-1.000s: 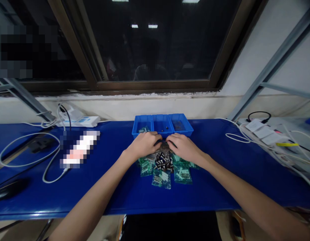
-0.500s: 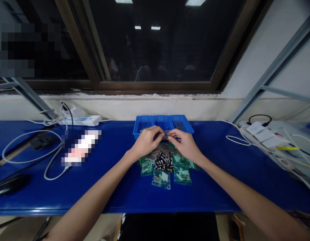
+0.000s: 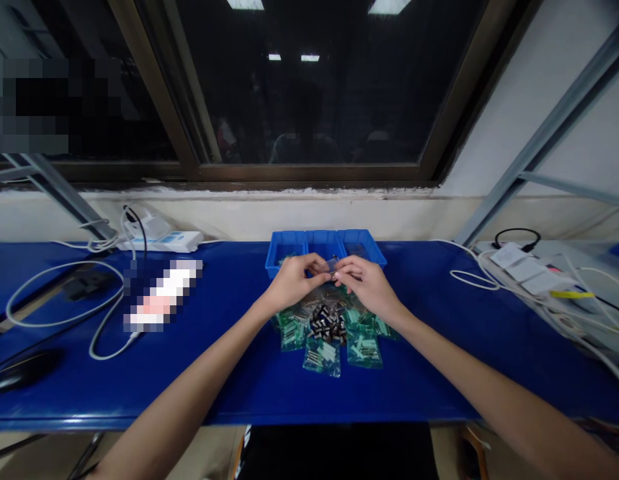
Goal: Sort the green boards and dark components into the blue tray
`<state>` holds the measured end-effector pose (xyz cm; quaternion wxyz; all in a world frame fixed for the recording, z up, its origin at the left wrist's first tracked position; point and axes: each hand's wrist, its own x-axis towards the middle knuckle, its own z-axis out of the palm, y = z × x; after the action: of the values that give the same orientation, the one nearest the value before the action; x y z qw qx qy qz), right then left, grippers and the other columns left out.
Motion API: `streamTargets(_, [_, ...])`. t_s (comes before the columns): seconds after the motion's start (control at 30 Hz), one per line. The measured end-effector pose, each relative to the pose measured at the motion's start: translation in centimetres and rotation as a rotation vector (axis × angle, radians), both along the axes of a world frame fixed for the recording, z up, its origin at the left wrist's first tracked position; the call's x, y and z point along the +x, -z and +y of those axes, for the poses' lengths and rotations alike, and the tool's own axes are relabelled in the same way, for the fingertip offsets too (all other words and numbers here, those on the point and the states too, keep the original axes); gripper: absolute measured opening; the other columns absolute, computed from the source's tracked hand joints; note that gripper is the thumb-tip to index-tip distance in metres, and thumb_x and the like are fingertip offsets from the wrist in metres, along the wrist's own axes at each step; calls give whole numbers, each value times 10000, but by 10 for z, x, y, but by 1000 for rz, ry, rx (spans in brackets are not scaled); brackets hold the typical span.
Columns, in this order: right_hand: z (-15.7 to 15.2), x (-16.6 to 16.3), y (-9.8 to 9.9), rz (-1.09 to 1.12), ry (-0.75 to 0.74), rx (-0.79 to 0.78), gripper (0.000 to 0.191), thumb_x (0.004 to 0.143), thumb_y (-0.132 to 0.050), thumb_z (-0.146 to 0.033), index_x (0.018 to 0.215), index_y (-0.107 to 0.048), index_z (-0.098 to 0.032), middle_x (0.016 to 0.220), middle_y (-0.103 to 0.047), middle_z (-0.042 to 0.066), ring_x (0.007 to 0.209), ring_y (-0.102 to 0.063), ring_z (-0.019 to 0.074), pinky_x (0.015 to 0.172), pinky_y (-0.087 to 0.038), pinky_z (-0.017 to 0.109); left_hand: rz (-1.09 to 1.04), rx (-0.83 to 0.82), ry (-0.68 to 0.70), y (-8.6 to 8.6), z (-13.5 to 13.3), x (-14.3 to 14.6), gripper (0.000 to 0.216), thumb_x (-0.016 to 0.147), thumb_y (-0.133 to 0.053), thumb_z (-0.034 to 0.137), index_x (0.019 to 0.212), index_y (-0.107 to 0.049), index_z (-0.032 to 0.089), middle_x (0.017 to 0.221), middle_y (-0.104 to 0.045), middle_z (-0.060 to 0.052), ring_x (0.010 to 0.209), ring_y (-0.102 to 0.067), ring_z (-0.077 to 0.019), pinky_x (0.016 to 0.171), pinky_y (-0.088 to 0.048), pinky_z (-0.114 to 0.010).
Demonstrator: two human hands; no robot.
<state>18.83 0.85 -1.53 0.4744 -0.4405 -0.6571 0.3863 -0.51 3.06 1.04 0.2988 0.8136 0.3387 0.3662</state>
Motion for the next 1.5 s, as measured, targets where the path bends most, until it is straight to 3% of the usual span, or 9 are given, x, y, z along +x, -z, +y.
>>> streamTargets(0.23, [-4, -1, -6, -76, -17, -7, 144, 823, -634, -269, 945, -632, -191, 865, -716, 61, 802, -686, 200, 557, -485, 264, -9, -28, -26, 4, 4, -1, 147, 811, -638, 248, 917, -641, 147, 802, -692, -30, 704, -628, -127, 574, -440, -232])
streamTargets(0.6, [-2, -2, -3, -62, -1, 14, 117, 859, -592, -297, 849, -625, -185, 785, -702, 56, 713, -645, 172, 580, -469, 277, 0, 19, -15, 3, 2, 1, 243, 766, -639, 147, 1005, -599, 162, 803, -687, 10, 697, -621, -109, 572, -417, -223])
streamTargets(1.27, [-4, -3, -3, -68, -12, 48, 139, 876, -575, -325, 874, -617, -192, 784, -660, 42, 743, -653, 179, 516, -449, 249, 28, 30, -4, 5, 2, 1, 185, 819, -589, 205, 998, -586, 158, 766, -654, 0, 689, -610, -118, 570, -434, -226])
streamTargets(1.4, [-4, -2, -4, -69, -13, -4, 194, 877, -574, -374, 864, -621, -186, 750, -653, 42, 684, -634, 172, 478, -429, 246, 8, 45, -4, 6, 0, 2, 280, 847, -575, 217, 1119, -528, 166, 808, -664, -6, 707, -624, -128, 614, -473, -237])
streamTargets(1.5, [-3, -1, -4, -23, 1, -42, 218, 872, -583, -403, 863, -622, -189, 727, -648, 44, 638, -611, 165, 466, -427, 254, 85, 190, -23, 6, -4, 1, 416, 861, -524, 162, 1269, -448, 185, 902, -647, -23, 766, -622, -140, 660, -494, -258])
